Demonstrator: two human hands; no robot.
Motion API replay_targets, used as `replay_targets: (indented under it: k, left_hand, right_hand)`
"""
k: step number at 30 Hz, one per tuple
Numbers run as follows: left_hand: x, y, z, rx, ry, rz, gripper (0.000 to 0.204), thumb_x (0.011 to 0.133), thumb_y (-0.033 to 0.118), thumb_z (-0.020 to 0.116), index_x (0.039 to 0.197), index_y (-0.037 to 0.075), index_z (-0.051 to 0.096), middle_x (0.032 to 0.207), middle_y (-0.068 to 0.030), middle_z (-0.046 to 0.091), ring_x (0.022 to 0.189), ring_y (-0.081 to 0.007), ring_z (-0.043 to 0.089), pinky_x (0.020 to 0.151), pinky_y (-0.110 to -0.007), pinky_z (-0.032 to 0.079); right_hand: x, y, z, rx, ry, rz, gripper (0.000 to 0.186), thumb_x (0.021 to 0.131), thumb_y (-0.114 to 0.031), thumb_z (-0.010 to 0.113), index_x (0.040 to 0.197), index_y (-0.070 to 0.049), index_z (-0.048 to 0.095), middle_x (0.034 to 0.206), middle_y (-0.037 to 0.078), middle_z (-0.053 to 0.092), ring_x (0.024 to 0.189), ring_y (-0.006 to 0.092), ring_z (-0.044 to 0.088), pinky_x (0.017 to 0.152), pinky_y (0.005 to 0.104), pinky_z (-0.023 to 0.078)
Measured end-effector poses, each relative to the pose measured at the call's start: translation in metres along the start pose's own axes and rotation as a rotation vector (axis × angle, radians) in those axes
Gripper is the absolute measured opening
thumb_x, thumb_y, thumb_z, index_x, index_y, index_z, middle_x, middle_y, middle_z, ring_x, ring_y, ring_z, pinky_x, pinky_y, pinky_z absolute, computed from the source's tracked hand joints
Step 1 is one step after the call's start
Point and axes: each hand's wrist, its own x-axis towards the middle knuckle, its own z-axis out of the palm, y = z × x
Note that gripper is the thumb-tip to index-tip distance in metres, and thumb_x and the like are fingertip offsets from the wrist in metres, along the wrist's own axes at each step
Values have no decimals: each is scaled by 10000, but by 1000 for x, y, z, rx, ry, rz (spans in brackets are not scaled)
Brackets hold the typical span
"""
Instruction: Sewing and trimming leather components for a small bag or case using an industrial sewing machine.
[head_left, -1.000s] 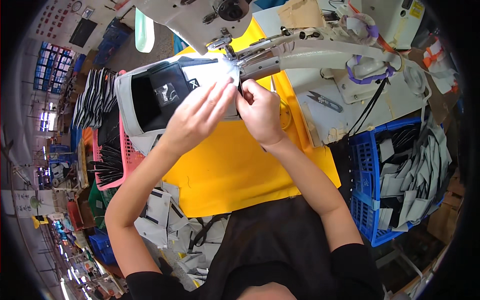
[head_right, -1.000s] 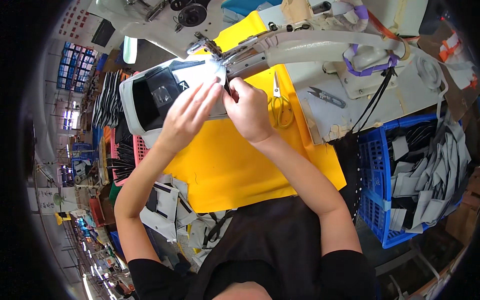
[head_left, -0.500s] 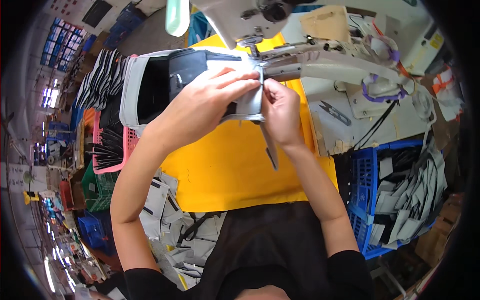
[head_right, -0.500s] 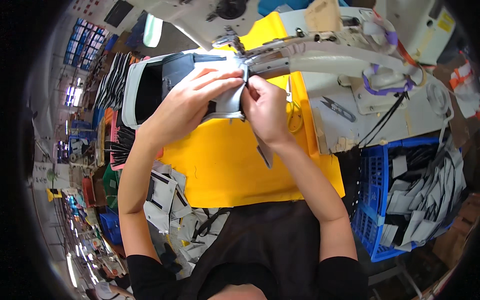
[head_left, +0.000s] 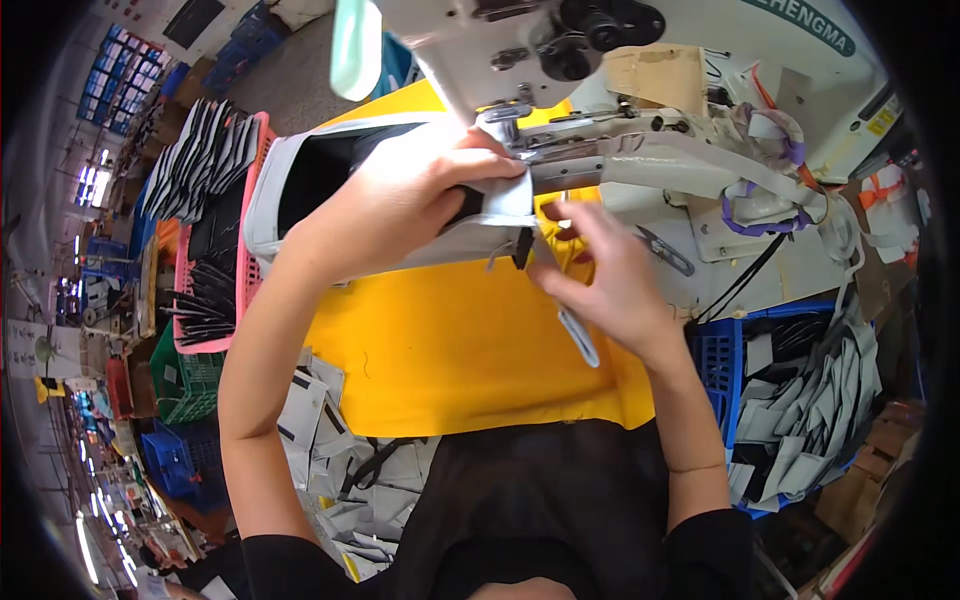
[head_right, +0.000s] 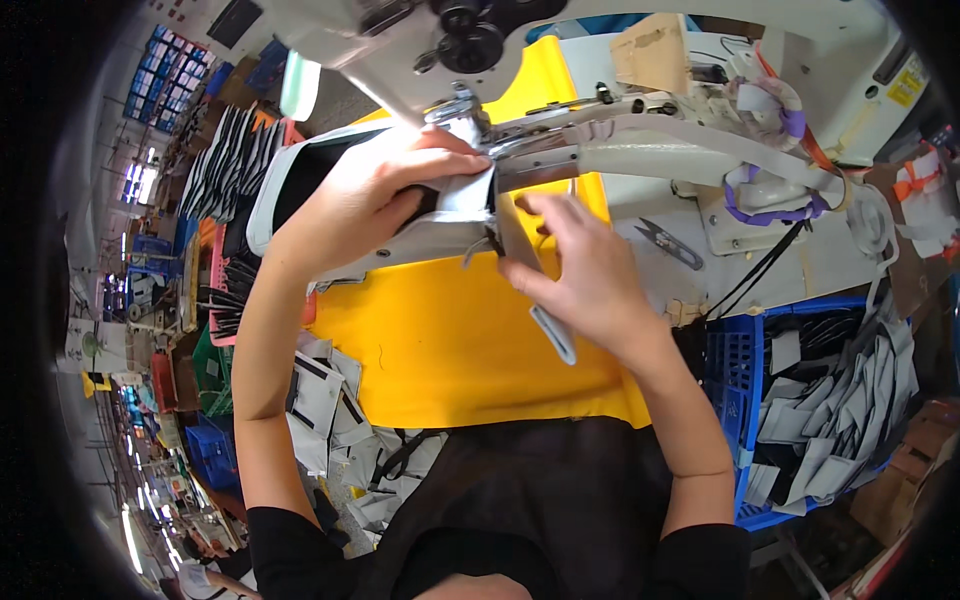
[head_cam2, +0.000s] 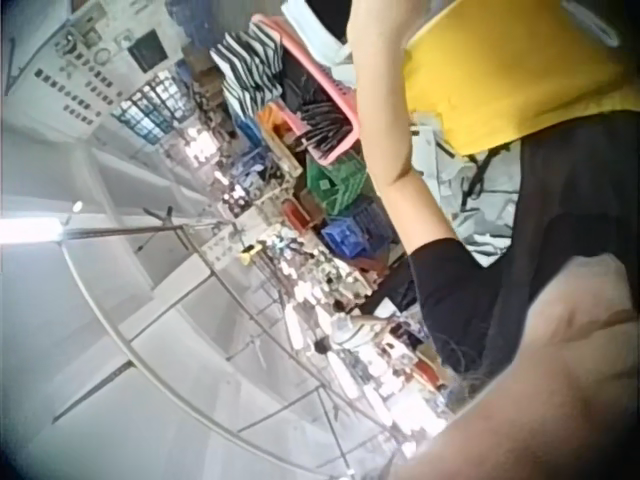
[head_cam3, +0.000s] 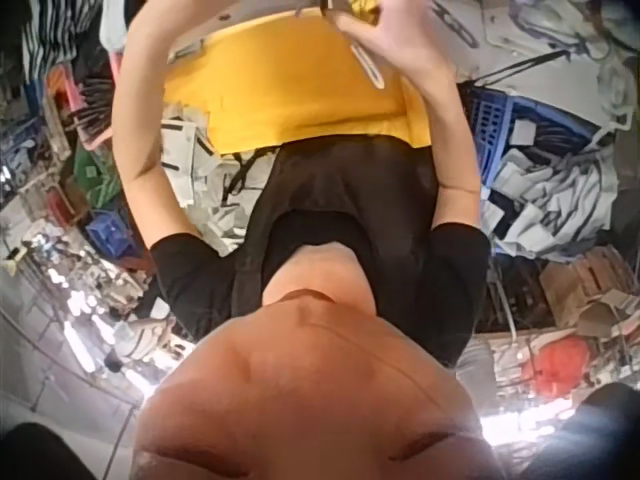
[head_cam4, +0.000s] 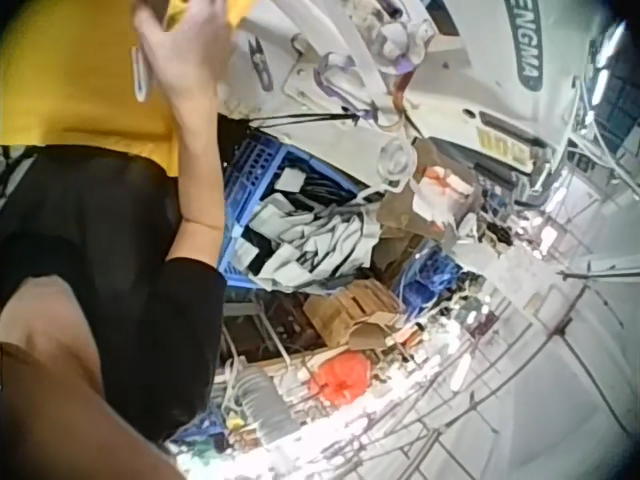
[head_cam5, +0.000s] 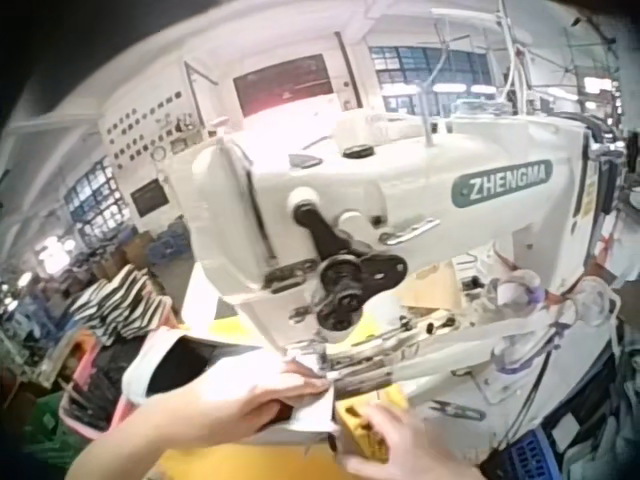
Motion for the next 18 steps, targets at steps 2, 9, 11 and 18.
replay_targets:
  k: [2,9,11,18]
  left_hand:
    - [2,-5,-1,-31,2,34,542,739,-151,498,1222,49,639,1267,-44,623,1016,-258,614,884,-321,469]
    - [5,7,-9,-14,-24,-74,533,732,-157,511,1199,58,655,1228,-38,639,989,-255,618,880,-322,475]
    - [4,25,-6,56,6,-114,532,728,-155,519,1194,61,657,1237,-34,638,989,-250,618,881,-322,477]
    - [-30,67,43,527,390,-57,355,782,-74,628,1110,47,683,1097,-78,619,883,-243,578,787,-325,480]
  right_hand:
    - [-5,33,13,-64,-66,-16,111,889,-58,602,983,0,613,759,71,611,616,206,504,584,311,419]
    - [142,135,100,260,206,-149,157,916,-154,598,997,-23,627,955,104,684,745,235,583,683,363,470]
    - [173,138,85,-114,42,-92,194,939,-188,583,1032,-28,639,1011,102,685,804,224,600,743,349,480]
    - [26,71,47,-528,602,-374,292,906,-214,667,1121,-27,607,1066,115,640,938,275,585,855,377,460]
